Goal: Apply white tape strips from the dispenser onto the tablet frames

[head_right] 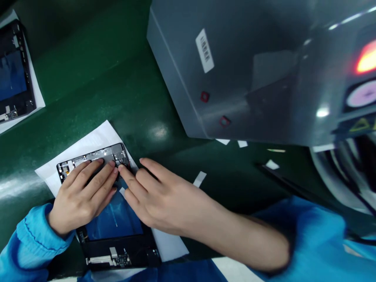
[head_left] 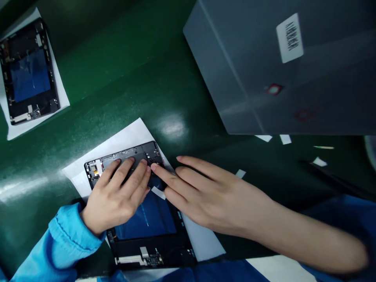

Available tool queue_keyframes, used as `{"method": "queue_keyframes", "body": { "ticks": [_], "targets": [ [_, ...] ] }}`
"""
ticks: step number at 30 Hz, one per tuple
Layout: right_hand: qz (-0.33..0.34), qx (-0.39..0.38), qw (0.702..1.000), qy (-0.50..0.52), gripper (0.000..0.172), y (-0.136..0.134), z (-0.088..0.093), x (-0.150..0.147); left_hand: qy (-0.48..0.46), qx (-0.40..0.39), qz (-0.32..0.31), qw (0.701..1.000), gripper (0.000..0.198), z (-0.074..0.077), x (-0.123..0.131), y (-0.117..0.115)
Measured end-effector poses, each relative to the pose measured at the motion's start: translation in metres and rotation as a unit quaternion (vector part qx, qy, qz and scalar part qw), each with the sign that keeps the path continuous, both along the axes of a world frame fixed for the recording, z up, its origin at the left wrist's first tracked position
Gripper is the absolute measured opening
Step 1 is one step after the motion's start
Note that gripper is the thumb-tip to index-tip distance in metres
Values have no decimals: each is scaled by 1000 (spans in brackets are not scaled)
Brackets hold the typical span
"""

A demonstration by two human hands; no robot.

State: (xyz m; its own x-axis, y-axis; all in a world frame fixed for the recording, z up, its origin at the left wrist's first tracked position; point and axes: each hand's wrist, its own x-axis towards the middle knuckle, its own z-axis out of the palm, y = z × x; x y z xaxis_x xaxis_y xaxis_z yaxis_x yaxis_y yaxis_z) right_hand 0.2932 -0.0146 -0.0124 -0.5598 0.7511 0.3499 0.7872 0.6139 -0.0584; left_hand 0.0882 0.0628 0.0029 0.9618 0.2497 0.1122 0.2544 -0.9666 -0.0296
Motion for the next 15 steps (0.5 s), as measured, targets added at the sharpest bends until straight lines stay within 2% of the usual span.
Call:
{"method": "queue_keyframes", "body": {
  "ticks": [3,7,10,13,15],
  "targets": [
    [1,-6,1000,27,23,1,-4,2,11,11,4,1000,32,1,0,-1],
    [-2,-57,989,138,24,4,-11,13,13,14,9,1000,32,1,0,-3],
    [-14,-53,981,186,20,1,-10,19,6,13,13,1000,32,-2,-1,-4],
    [-51,-32,982,177,16,-8,-8,18,1,9,20,1000,32,-4,-2,-5],
    [-79,-43,985,144,23,-14,-9,14,-2,0,25,1000,32,-5,-3,-6]
  ]
}}
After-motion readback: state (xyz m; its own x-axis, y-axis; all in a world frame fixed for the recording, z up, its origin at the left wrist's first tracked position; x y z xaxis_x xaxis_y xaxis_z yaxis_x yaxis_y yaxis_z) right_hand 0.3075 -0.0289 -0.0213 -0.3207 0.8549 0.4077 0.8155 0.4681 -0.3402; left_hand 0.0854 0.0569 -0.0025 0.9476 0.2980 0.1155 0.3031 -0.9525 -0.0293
